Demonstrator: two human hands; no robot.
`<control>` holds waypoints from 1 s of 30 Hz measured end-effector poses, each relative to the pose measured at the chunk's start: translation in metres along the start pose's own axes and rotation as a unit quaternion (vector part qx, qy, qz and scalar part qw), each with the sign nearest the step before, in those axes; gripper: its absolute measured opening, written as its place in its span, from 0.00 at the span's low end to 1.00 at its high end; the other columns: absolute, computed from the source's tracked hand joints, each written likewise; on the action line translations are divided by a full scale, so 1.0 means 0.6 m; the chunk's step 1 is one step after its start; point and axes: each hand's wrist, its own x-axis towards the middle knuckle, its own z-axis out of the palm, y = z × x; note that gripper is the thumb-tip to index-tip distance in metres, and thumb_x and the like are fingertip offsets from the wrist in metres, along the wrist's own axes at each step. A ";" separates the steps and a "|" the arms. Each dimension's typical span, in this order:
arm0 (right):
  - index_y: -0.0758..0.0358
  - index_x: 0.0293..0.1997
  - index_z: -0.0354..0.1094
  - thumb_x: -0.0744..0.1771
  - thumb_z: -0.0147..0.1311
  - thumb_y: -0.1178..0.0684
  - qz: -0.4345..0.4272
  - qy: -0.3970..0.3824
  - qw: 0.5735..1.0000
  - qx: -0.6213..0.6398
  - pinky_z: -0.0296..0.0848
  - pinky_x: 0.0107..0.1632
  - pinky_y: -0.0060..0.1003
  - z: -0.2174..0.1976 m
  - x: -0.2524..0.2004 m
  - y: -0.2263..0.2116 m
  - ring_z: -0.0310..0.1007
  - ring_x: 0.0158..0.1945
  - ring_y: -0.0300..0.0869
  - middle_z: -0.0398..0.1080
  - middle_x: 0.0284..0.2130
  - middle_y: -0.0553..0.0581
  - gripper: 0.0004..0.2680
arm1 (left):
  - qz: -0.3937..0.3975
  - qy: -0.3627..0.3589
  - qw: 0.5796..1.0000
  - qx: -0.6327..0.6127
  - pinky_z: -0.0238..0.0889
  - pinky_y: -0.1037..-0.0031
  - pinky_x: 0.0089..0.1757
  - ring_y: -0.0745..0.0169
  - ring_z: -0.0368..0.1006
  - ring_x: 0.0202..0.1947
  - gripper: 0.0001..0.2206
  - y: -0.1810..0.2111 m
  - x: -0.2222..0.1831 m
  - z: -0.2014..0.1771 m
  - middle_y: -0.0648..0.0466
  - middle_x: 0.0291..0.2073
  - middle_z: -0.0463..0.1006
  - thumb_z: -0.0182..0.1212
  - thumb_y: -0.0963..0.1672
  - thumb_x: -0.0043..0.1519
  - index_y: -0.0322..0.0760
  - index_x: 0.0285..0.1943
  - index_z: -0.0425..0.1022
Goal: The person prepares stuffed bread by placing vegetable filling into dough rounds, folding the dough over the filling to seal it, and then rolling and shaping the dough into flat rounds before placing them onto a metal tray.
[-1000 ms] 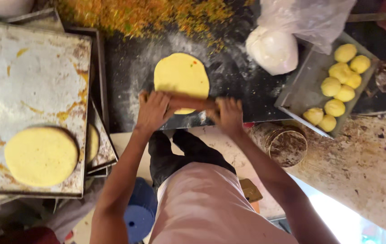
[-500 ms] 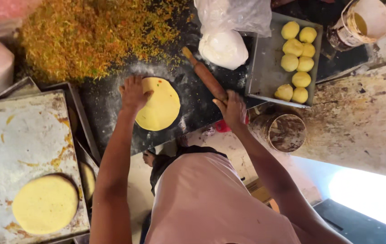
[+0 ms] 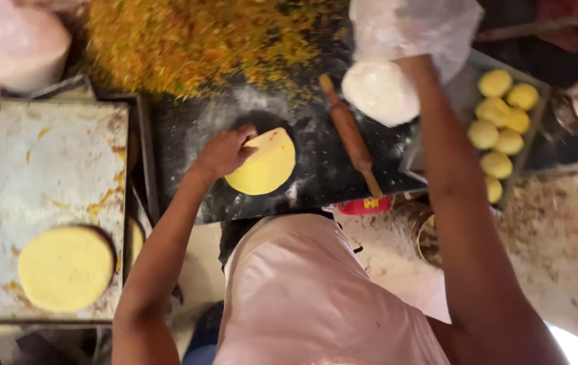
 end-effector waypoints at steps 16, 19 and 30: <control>0.68 0.61 0.69 0.71 0.53 0.61 0.007 -0.032 0.998 -0.058 0.70 0.56 0.46 0.030 0.149 -0.072 0.71 0.54 0.52 0.73 0.54 0.66 0.11 | -0.074 0.202 0.977 -0.017 0.69 0.52 0.36 0.37 0.77 0.32 0.16 0.057 -0.287 -0.228 0.39 0.30 0.80 0.65 0.43 0.61 0.36 0.57 0.76; 0.68 0.62 0.69 0.71 0.54 0.61 0.031 -0.011 0.997 -0.063 0.70 0.57 0.45 -0.017 0.113 -0.040 0.71 0.54 0.50 0.73 0.55 0.65 0.12 | -0.053 0.255 0.965 0.010 0.69 0.53 0.36 0.36 0.77 0.32 0.16 0.034 -0.295 -0.231 0.39 0.33 0.81 0.66 0.42 0.59 0.36 0.56 0.77; 0.68 0.67 0.68 0.71 0.56 0.59 -0.083 0.136 0.963 0.219 0.71 0.59 0.39 -0.079 -0.244 -0.125 0.71 0.57 0.44 0.73 0.60 0.64 0.15 | 0.008 0.236 0.970 -0.051 0.68 0.56 0.36 0.35 0.76 0.36 0.14 0.015 -0.316 -0.304 0.37 0.36 0.80 0.68 0.42 0.63 0.32 0.56 0.77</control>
